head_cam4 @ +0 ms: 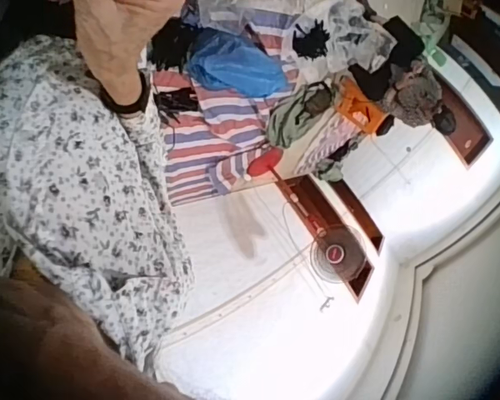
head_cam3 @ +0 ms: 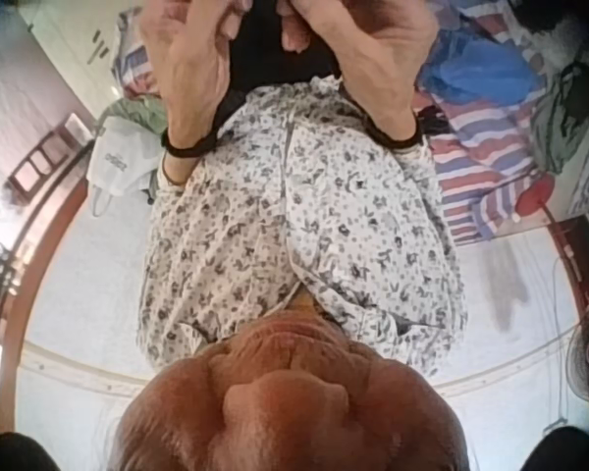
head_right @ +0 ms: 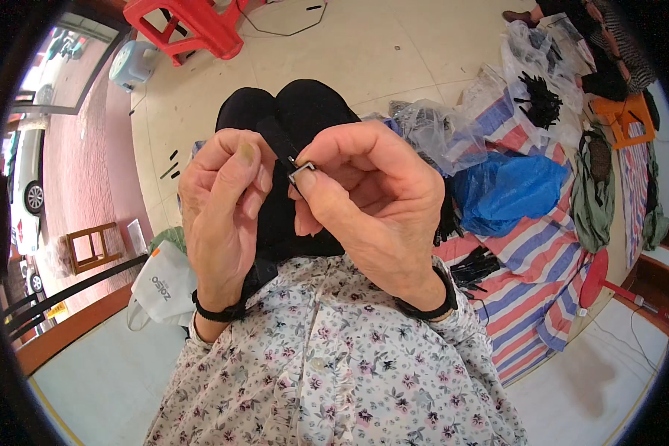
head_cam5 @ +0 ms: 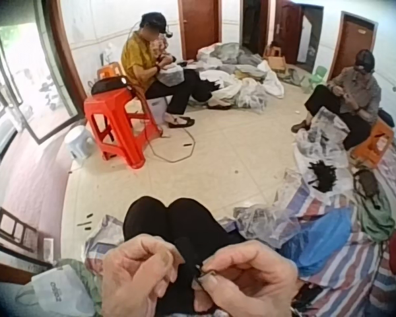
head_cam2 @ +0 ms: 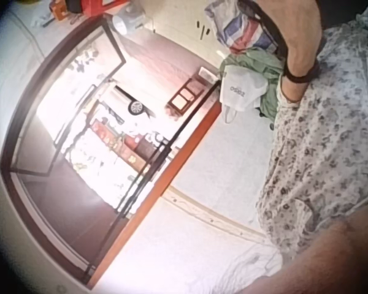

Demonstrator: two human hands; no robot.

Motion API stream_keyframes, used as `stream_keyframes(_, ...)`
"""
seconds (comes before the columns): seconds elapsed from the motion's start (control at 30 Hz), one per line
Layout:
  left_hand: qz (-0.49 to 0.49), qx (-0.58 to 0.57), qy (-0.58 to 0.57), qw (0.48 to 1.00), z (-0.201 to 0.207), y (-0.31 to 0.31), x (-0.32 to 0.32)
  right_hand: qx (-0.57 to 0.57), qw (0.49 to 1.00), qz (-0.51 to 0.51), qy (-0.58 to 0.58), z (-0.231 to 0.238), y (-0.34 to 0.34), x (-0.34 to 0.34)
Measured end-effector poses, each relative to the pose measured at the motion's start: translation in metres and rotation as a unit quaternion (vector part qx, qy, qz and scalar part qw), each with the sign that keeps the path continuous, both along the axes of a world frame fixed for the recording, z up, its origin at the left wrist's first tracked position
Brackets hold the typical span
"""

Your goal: Assembling small plastic components onto black straps in a manufacturing setting.

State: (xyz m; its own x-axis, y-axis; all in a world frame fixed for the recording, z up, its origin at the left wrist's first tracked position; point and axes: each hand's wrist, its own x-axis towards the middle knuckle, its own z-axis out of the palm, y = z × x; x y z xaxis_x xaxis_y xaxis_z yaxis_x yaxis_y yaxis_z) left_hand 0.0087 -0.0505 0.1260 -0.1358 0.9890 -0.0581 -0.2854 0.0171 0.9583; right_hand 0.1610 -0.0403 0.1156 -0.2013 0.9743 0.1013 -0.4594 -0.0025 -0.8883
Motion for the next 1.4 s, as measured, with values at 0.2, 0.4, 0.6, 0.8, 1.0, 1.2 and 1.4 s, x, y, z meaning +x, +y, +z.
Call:
stream_keyframes(0.2,-0.03,-0.016,0.041,0.999,0.006,0.0,-0.004,0.002,1.0,0.0,-0.021,0.001,-0.002,-0.001)
stream_keyframes(0.4,-0.02,0.009,0.063,0.998,0.009,0.005,-0.004,0.015,0.998,-0.014,-0.066,0.004,-0.002,-0.002)
stream_keyframes(0.6,-0.005,0.015,0.078,0.997,0.015,0.008,-0.003,0.069,0.996,-0.009,-0.054,0.004,0.001,-0.005)
stream_keyframes(0.8,-0.005,0.029,0.079,0.996,0.012,0.008,-0.001,0.174,0.981,-0.024,-0.081,-0.001,0.003,-0.003)
stream_keyframes(1.0,0.001,0.054,0.073,0.996,0.008,0.005,0.001,0.162,0.982,-0.043,-0.085,-0.003,-0.004,-0.003)
stream_keyframes(1.2,0.007,0.079,0.076,0.994,0.008,0.005,0.006,0.138,0.986,-0.049,-0.076,-0.001,-0.007,-0.001)
stream_keyframes(1.4,0.005,0.115,0.123,0.986,0.008,0.016,0.003,0.084,0.994,-0.051,-0.057,0.001,0.0,-0.004)
